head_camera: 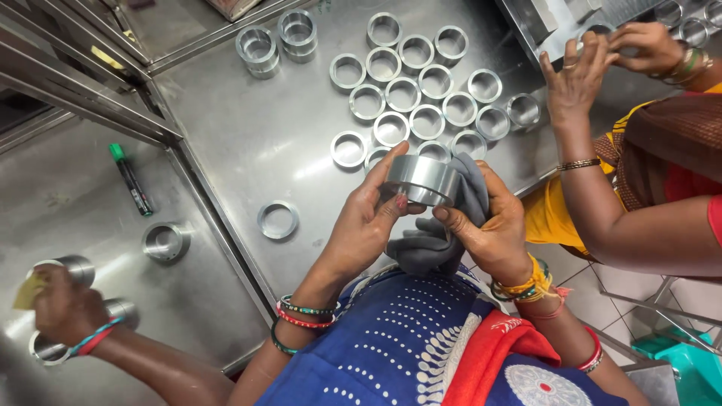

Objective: The recorder uses a cloth to wipe down and clean metal rings at a fabrication station.

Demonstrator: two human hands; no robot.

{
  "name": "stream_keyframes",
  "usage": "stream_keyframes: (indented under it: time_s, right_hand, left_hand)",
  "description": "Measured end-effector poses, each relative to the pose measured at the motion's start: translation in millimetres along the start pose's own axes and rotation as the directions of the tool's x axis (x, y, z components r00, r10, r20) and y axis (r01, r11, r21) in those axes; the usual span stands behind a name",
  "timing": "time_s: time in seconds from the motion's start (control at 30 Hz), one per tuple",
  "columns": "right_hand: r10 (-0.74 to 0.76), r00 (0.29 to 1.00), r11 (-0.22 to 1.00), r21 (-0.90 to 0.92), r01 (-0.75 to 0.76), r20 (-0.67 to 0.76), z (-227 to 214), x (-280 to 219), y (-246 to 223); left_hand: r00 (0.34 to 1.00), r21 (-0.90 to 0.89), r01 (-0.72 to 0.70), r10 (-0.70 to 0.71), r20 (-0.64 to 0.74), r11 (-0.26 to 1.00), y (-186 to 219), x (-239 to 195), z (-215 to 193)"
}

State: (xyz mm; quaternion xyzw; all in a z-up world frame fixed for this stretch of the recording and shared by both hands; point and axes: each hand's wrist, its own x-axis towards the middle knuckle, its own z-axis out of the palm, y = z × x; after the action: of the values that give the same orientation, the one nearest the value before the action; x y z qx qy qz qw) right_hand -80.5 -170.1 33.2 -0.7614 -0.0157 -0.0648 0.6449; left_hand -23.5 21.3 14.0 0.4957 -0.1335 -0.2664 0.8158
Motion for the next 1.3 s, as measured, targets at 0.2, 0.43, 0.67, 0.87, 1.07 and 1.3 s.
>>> stream_keyframes:
  time_s: [0.2,0.43,0.67,0.87,1.07,1.3]
  right_hand:
    - [-0.107,0.994,0.975,-0.198,0.105,0.003,2,7,-8]
    - [0.101,0.995,0.993,0.059,-0.101,-0.007,3,7,3]
    - [0.156,0.987,0.98,0.131,-0.149,-0.045,6,6,18]
    - [0.116,0.992,0.985,0.133,-0.108,-0.054,5,4,23]
    - [0.085,0.995,0.993,0.091,-0.081,-0.047,14,7,19]
    - [0.089,0.995,0.988,0.134,-0.082,-0.047,18,4,34]
  left_hand:
    - [0.995,0.137,-0.089,0.094,-0.028,0.986,1,7,2]
    - [0.999,-0.014,-0.013,0.013,-0.037,1.0,-2,9,-1]
    - [0.97,0.451,-0.115,0.199,-0.143,0.885,13,4,11]
    - [0.943,0.597,-0.184,0.311,-0.117,0.781,15,4,14]
    - [0.899,0.552,-0.2,0.375,-0.225,0.809,-5,17,14]
    - [0.917,0.359,0.061,0.09,-0.39,0.932,-12,27,12]
